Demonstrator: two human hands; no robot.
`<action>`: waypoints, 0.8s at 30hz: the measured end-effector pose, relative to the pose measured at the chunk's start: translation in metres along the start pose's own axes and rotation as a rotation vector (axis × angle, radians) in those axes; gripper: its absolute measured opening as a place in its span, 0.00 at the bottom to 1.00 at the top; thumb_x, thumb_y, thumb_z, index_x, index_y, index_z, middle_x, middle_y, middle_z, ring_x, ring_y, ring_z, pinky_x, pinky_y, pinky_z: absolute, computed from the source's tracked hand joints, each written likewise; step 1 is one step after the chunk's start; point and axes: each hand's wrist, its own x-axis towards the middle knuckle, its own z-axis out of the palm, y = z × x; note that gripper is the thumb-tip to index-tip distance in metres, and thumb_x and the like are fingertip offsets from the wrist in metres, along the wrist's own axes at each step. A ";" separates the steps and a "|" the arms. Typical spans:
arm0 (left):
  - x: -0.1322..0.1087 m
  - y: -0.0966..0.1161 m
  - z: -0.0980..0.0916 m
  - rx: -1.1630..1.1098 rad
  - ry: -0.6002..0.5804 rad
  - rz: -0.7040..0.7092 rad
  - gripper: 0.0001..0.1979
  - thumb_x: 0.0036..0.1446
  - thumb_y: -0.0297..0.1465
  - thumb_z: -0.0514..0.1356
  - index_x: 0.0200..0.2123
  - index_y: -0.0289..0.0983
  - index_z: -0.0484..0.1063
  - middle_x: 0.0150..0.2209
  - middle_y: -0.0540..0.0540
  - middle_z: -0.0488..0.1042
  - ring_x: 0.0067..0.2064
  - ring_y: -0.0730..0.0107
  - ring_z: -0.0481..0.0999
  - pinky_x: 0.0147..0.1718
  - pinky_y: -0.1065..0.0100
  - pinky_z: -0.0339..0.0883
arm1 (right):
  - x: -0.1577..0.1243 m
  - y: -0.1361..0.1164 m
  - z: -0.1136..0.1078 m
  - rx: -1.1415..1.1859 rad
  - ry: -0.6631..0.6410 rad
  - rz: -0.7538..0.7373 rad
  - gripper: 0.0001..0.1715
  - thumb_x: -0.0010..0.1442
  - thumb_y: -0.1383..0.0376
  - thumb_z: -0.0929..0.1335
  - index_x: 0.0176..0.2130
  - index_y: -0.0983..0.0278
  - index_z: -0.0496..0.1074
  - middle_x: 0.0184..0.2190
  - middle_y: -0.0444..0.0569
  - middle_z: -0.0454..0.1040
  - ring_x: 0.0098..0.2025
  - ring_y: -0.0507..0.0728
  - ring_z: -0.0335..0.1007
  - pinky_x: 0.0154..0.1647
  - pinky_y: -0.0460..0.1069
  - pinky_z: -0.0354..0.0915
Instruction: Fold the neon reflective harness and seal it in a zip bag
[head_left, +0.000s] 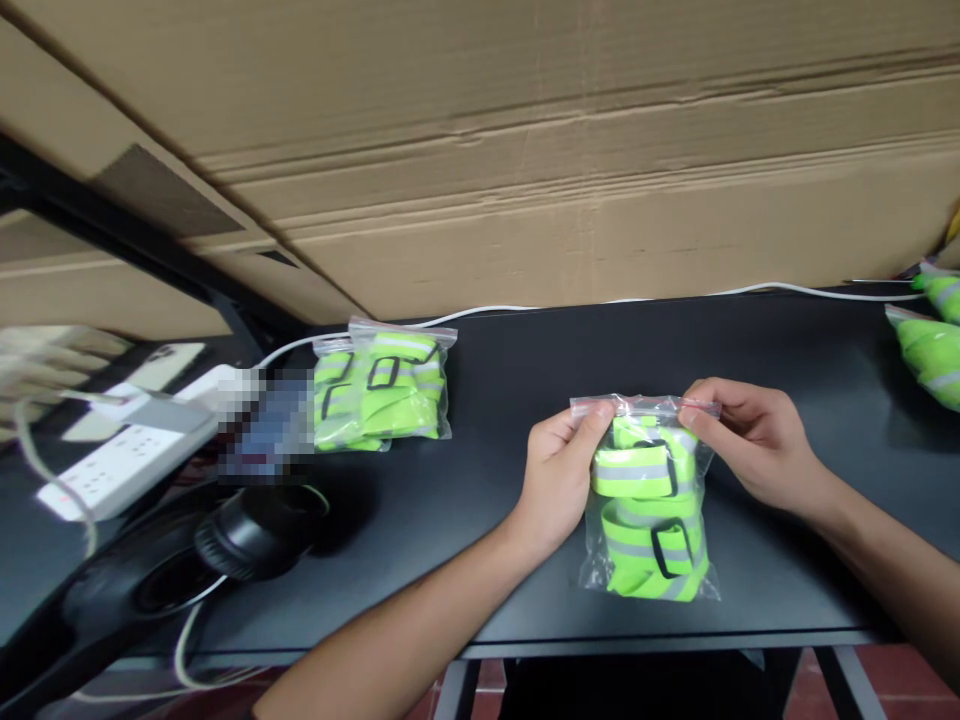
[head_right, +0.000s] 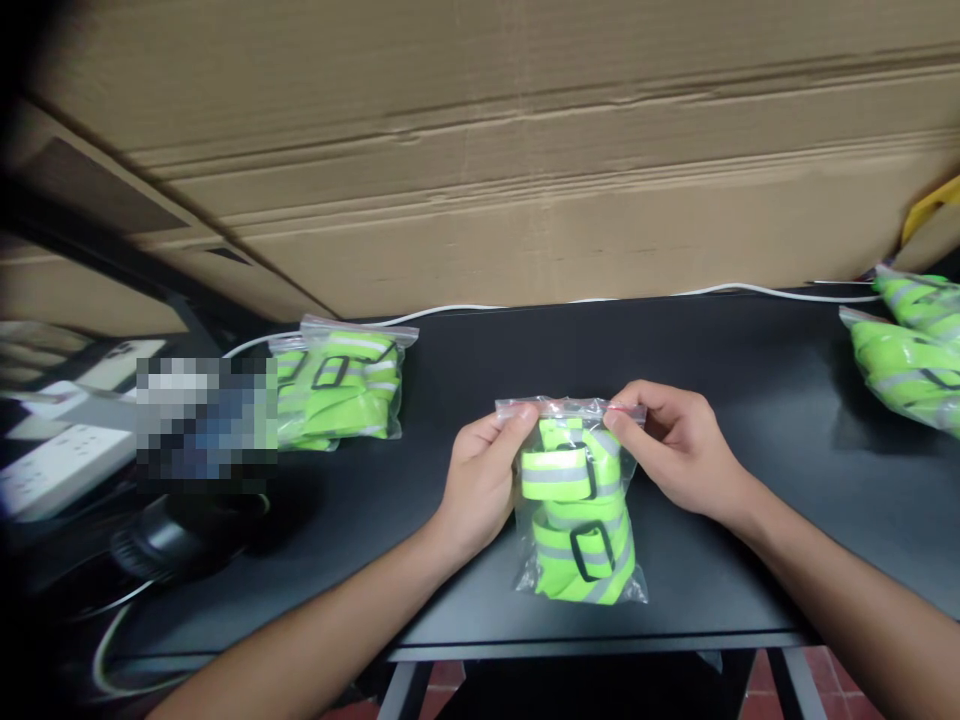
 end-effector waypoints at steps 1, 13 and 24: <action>0.000 0.000 0.000 0.001 -0.004 0.010 0.18 0.58 0.43 0.67 0.39 0.33 0.83 0.31 0.43 0.83 0.31 0.67 0.81 0.32 0.71 0.73 | 0.000 0.000 0.000 -0.006 0.010 0.002 0.14 0.65 0.57 0.70 0.31 0.64 0.73 0.27 0.45 0.68 0.28 0.50 0.61 0.28 0.47 0.57; -0.003 0.003 0.002 0.113 -0.073 0.104 0.17 0.61 0.42 0.64 0.39 0.34 0.84 0.32 0.43 0.83 0.30 0.67 0.80 0.33 0.69 0.75 | 0.003 -0.004 -0.001 -0.104 -0.042 0.002 0.16 0.64 0.56 0.70 0.30 0.64 0.74 0.29 0.46 0.72 0.29 0.50 0.63 0.28 0.46 0.59; -0.005 -0.001 0.001 0.169 -0.064 0.132 0.16 0.63 0.42 0.63 0.38 0.35 0.83 0.32 0.44 0.83 0.32 0.68 0.80 0.32 0.71 0.74 | 0.005 -0.010 -0.017 -0.230 -0.131 -0.019 0.15 0.64 0.56 0.69 0.31 0.63 0.74 0.26 0.45 0.71 0.29 0.51 0.63 0.28 0.46 0.59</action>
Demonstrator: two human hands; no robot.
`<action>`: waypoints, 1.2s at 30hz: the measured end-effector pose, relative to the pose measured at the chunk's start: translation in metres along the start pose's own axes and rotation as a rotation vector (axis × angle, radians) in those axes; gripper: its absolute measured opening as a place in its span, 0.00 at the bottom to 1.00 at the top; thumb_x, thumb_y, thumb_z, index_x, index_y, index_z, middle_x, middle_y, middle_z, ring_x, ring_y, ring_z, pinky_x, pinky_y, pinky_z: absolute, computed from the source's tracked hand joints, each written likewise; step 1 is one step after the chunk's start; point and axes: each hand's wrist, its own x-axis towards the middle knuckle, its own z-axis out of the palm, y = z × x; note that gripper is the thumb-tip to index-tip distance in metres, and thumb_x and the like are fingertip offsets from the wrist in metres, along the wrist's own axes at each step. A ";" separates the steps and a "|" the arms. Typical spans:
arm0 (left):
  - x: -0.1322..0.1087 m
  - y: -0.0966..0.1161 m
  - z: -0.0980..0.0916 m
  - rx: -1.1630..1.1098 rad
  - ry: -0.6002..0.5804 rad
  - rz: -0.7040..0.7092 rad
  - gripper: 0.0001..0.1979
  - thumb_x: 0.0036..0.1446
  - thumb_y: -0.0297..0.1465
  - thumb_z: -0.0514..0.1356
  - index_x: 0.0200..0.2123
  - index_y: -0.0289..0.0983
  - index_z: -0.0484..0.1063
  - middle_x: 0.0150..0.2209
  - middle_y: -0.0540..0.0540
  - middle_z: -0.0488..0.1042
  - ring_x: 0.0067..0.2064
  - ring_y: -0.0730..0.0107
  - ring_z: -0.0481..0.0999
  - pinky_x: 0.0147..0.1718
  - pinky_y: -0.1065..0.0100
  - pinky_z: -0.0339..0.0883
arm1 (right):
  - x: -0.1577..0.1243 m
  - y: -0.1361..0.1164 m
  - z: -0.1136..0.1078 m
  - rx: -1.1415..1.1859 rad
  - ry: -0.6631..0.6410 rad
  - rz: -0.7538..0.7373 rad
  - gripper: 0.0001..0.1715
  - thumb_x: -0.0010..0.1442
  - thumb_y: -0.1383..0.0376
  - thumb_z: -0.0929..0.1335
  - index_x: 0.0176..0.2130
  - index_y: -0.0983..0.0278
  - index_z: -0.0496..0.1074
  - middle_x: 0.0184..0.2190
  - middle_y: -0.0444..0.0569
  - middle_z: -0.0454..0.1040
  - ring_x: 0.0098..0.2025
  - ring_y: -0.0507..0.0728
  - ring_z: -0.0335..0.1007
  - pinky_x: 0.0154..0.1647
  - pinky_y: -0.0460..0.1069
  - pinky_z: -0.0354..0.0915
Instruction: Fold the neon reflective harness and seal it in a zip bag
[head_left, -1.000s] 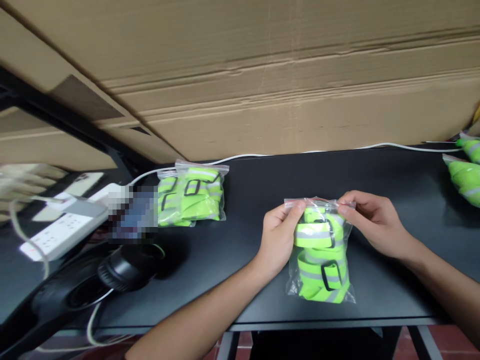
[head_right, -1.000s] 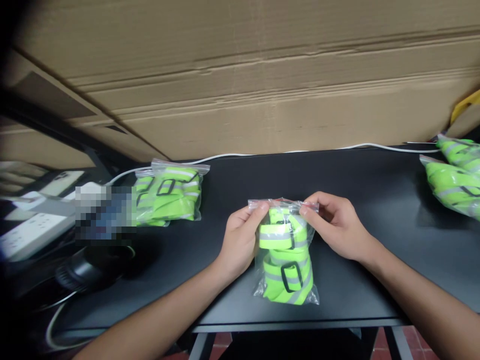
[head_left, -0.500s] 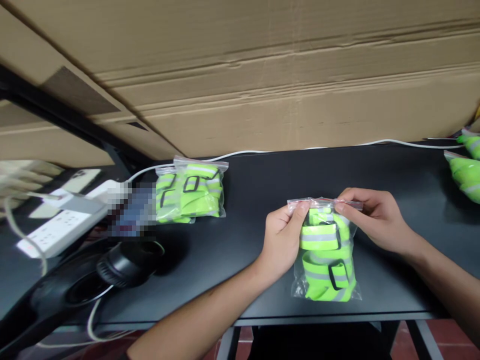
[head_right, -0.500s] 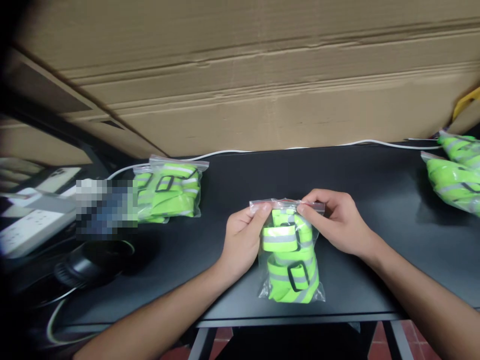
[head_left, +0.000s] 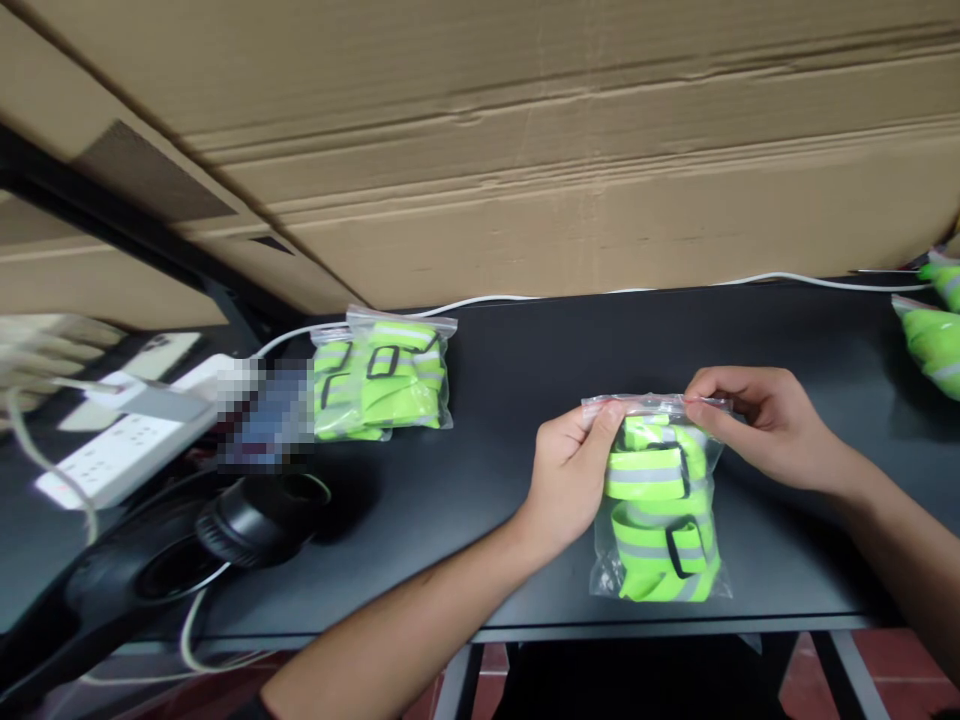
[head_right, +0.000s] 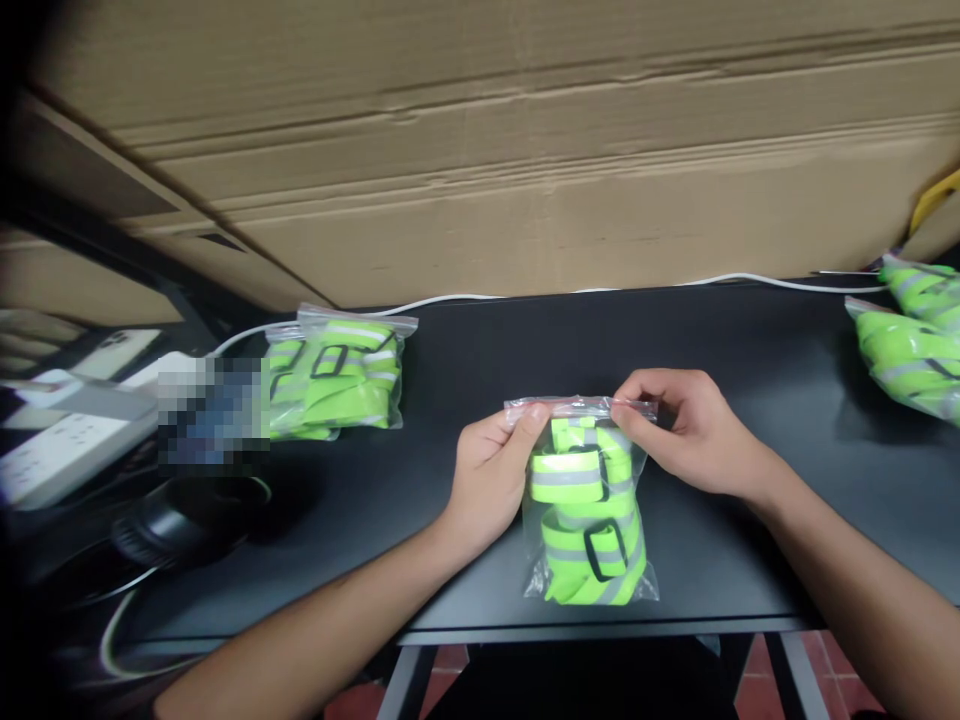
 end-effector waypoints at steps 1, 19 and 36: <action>0.000 0.000 0.000 -0.007 0.001 -0.008 0.16 0.62 0.42 0.63 0.37 0.35 0.83 0.32 0.44 0.83 0.32 0.68 0.81 0.32 0.71 0.74 | -0.001 0.000 -0.002 -0.010 -0.002 -0.005 0.15 0.65 0.56 0.69 0.30 0.63 0.74 0.26 0.44 0.71 0.28 0.51 0.62 0.28 0.46 0.59; 0.014 -0.010 -0.009 -0.093 0.147 0.047 0.11 0.53 0.37 0.70 0.31 0.35 0.78 0.28 0.48 0.80 0.30 0.71 0.79 0.31 0.73 0.71 | -0.002 0.016 -0.025 -0.017 -0.091 0.097 0.14 0.64 0.54 0.69 0.34 0.61 0.74 0.29 0.45 0.72 0.31 0.53 0.64 0.31 0.48 0.60; 0.009 -0.003 -0.003 0.012 0.040 -0.003 0.13 0.52 0.39 0.70 0.29 0.34 0.79 0.27 0.47 0.79 0.27 0.73 0.74 0.28 0.73 0.67 | -0.003 -0.002 -0.004 -0.043 -0.044 -0.038 0.16 0.65 0.55 0.68 0.33 0.63 0.75 0.28 0.46 0.73 0.30 0.51 0.65 0.29 0.47 0.61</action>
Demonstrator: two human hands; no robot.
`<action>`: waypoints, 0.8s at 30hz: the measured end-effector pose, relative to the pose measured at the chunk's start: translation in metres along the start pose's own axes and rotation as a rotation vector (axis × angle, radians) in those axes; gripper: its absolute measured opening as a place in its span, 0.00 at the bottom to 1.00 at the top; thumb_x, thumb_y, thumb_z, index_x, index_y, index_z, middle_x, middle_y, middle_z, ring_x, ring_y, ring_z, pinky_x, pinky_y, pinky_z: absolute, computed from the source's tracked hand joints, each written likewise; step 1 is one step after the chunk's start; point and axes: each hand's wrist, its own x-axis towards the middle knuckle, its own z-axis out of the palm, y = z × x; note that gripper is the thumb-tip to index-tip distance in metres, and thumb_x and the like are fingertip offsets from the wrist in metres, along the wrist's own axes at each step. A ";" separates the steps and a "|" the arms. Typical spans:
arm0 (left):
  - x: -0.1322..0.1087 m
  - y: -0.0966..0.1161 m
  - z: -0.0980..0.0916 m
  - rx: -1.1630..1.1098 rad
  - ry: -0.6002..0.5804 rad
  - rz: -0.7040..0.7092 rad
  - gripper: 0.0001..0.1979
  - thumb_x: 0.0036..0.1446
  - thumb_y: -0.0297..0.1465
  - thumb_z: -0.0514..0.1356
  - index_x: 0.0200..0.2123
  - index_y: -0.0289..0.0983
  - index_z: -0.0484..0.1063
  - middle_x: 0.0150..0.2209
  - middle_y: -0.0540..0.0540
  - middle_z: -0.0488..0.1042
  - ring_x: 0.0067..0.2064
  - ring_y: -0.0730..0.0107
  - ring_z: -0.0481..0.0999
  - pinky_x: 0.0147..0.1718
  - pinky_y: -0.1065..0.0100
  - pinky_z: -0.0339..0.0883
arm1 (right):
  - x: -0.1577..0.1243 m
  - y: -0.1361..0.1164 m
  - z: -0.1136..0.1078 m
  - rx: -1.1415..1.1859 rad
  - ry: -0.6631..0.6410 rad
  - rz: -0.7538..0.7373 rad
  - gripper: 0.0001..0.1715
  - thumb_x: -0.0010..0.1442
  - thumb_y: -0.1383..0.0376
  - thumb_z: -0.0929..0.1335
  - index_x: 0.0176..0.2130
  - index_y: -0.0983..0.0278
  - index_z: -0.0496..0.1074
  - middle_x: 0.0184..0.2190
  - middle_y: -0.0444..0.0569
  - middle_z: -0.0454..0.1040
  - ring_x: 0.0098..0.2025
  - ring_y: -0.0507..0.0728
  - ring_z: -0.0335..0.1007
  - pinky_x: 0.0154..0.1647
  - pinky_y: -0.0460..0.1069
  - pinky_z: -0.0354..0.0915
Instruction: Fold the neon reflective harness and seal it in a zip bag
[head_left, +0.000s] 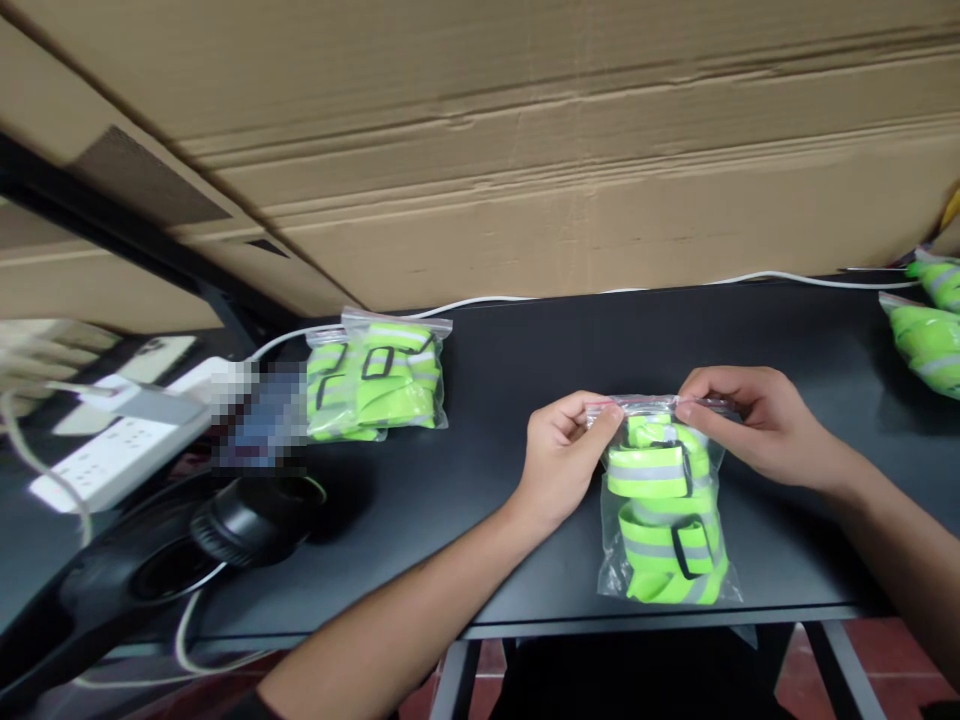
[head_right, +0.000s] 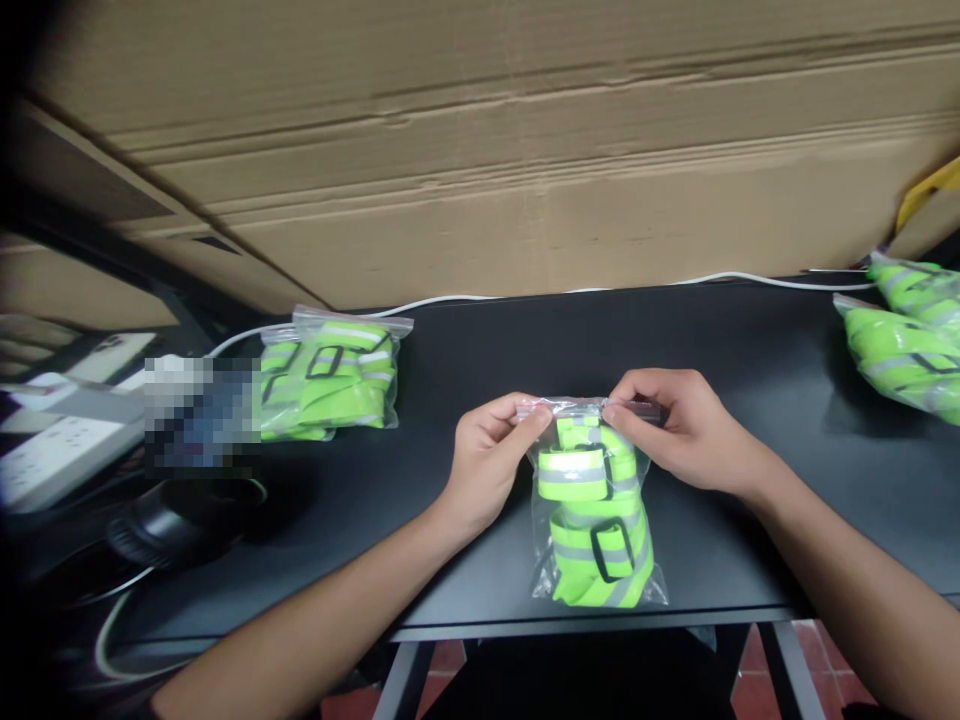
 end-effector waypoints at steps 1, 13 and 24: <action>0.000 0.000 0.000 -0.021 -0.009 -0.013 0.13 0.52 0.39 0.70 0.30 0.34 0.80 0.27 0.47 0.79 0.27 0.73 0.74 0.29 0.73 0.68 | 0.000 -0.001 0.002 0.007 0.008 -0.008 0.16 0.65 0.55 0.68 0.32 0.63 0.74 0.27 0.46 0.73 0.29 0.51 0.65 0.28 0.46 0.60; -0.008 0.009 0.004 0.099 -0.095 0.054 0.11 0.53 0.38 0.69 0.30 0.34 0.81 0.29 0.44 0.79 0.30 0.68 0.74 0.28 0.70 0.67 | -0.002 -0.011 0.010 -0.075 0.017 -0.074 0.12 0.66 0.58 0.68 0.34 0.63 0.74 0.28 0.45 0.74 0.29 0.50 0.66 0.28 0.46 0.60; -0.011 0.011 0.008 0.143 -0.208 0.141 0.09 0.56 0.34 0.67 0.28 0.34 0.78 0.30 0.45 0.76 0.31 0.70 0.73 0.30 0.71 0.65 | -0.003 -0.014 0.017 -0.084 -0.110 -0.113 0.05 0.65 0.63 0.68 0.37 0.62 0.72 0.32 0.45 0.74 0.32 0.51 0.68 0.34 0.47 0.64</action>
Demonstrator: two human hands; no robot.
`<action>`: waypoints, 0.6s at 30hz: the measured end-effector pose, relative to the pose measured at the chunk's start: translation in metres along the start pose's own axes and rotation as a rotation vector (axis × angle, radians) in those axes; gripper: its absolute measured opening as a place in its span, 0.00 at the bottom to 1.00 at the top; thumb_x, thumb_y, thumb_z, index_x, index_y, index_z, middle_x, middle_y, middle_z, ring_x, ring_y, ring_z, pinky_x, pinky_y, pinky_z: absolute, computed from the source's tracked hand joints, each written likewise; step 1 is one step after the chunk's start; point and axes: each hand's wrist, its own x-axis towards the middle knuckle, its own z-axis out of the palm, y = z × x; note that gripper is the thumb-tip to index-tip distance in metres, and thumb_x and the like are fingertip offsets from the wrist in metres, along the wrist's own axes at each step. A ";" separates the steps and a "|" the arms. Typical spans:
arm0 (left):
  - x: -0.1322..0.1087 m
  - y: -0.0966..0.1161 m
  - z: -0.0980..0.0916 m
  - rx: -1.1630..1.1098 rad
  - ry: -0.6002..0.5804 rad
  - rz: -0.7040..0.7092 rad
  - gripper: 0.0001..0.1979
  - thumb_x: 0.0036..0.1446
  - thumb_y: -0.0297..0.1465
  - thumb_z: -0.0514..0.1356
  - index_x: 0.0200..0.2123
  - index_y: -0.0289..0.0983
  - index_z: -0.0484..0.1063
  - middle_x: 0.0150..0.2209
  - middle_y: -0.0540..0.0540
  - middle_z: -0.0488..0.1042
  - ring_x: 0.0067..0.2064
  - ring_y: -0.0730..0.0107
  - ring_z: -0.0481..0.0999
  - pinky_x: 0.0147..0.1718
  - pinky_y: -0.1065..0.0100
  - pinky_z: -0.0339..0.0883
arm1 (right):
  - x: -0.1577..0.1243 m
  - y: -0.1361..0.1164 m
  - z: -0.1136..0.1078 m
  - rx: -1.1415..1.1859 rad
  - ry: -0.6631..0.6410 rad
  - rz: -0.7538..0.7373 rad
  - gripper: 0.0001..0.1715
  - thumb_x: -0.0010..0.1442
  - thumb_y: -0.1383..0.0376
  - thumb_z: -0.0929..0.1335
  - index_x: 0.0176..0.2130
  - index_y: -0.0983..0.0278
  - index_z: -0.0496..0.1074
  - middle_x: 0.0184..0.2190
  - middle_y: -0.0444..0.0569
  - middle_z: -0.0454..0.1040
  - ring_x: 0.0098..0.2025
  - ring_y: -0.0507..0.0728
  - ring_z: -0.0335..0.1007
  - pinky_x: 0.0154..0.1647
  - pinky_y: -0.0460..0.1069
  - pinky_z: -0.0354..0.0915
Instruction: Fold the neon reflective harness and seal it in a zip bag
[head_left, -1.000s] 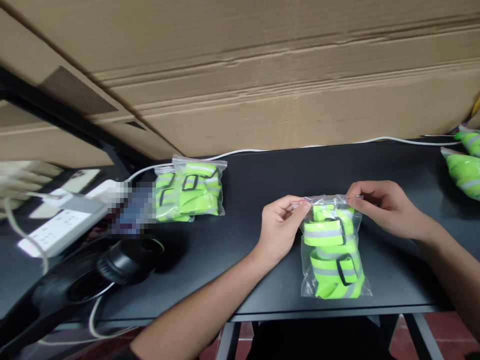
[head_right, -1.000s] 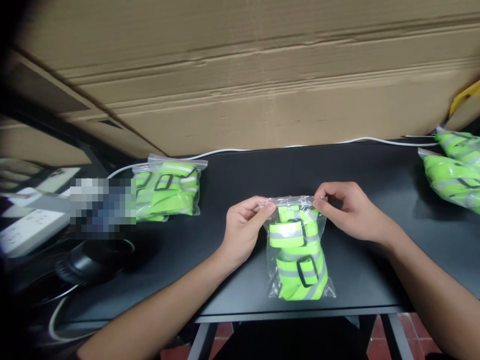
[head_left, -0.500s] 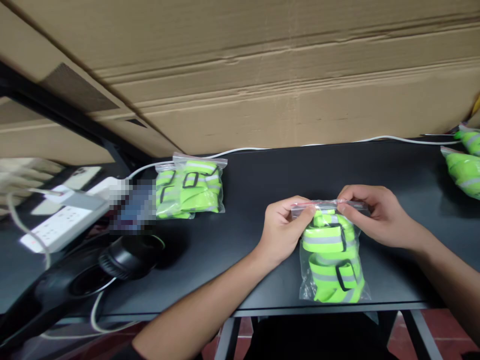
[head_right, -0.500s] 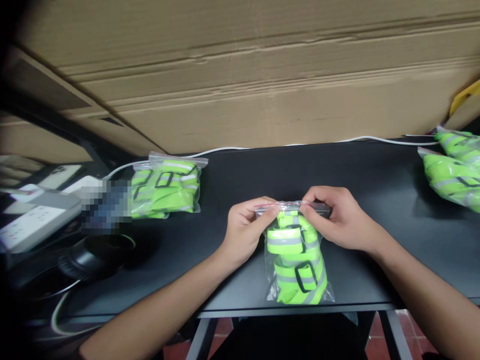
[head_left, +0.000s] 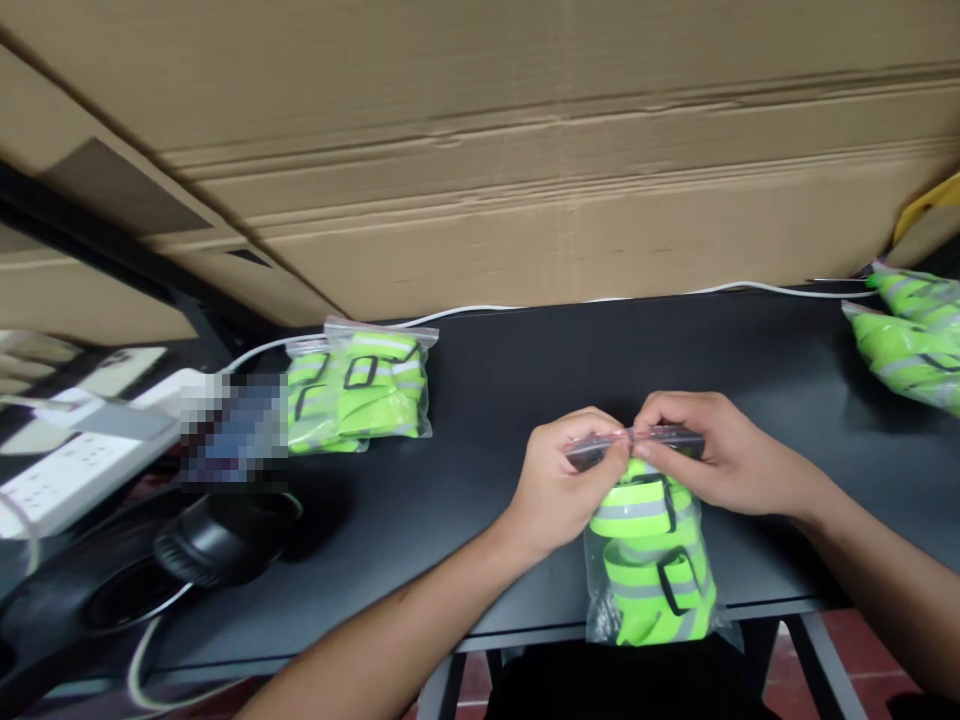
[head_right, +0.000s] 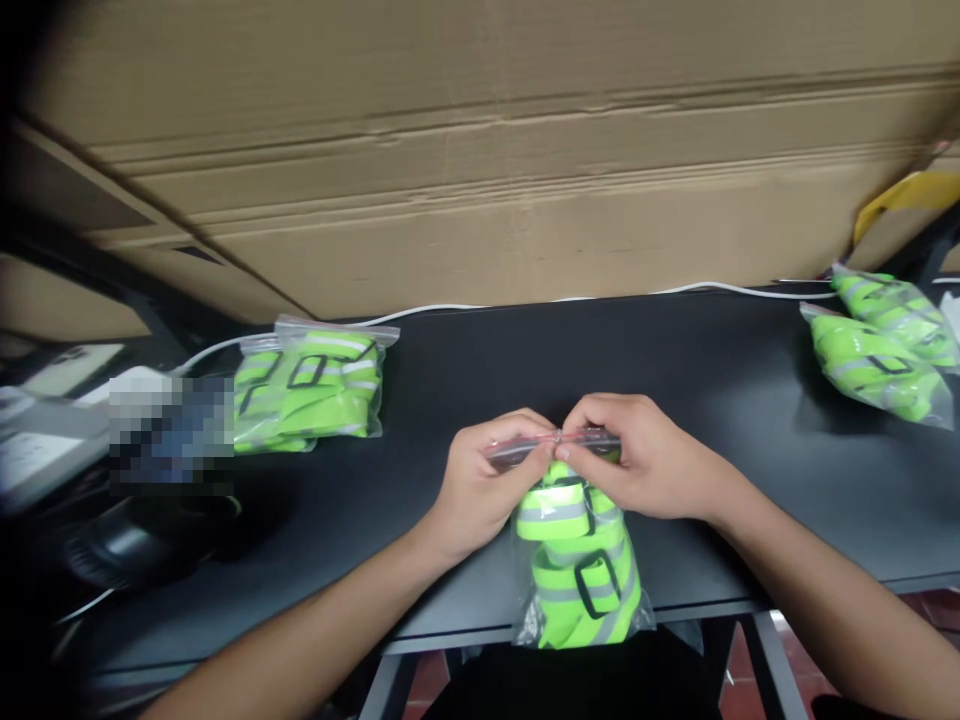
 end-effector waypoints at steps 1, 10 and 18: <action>0.001 0.000 -0.001 0.015 -0.005 0.003 0.09 0.56 0.33 0.67 0.28 0.34 0.78 0.30 0.45 0.76 0.31 0.70 0.73 0.30 0.71 0.65 | 0.000 -0.001 -0.001 0.000 -0.012 -0.006 0.05 0.65 0.63 0.69 0.37 0.62 0.72 0.32 0.44 0.74 0.32 0.51 0.68 0.35 0.47 0.64; 0.012 0.006 -0.016 0.074 -0.163 -0.015 0.09 0.56 0.35 0.68 0.29 0.36 0.82 0.29 0.44 0.76 0.29 0.71 0.73 0.26 0.71 0.65 | -0.002 0.007 -0.013 0.006 0.077 -0.073 0.20 0.60 0.52 0.73 0.27 0.64 0.73 0.23 0.42 0.71 0.24 0.48 0.63 0.25 0.45 0.57; 0.016 0.001 -0.020 0.243 -0.079 -0.024 0.09 0.47 0.36 0.73 0.22 0.39 0.83 0.17 0.51 0.67 0.18 0.79 0.61 0.15 0.74 0.50 | 0.004 0.029 -0.028 -0.373 0.098 0.005 0.38 0.54 0.36 0.69 0.17 0.63 0.60 0.14 0.40 0.61 0.19 0.47 0.54 0.21 0.47 0.47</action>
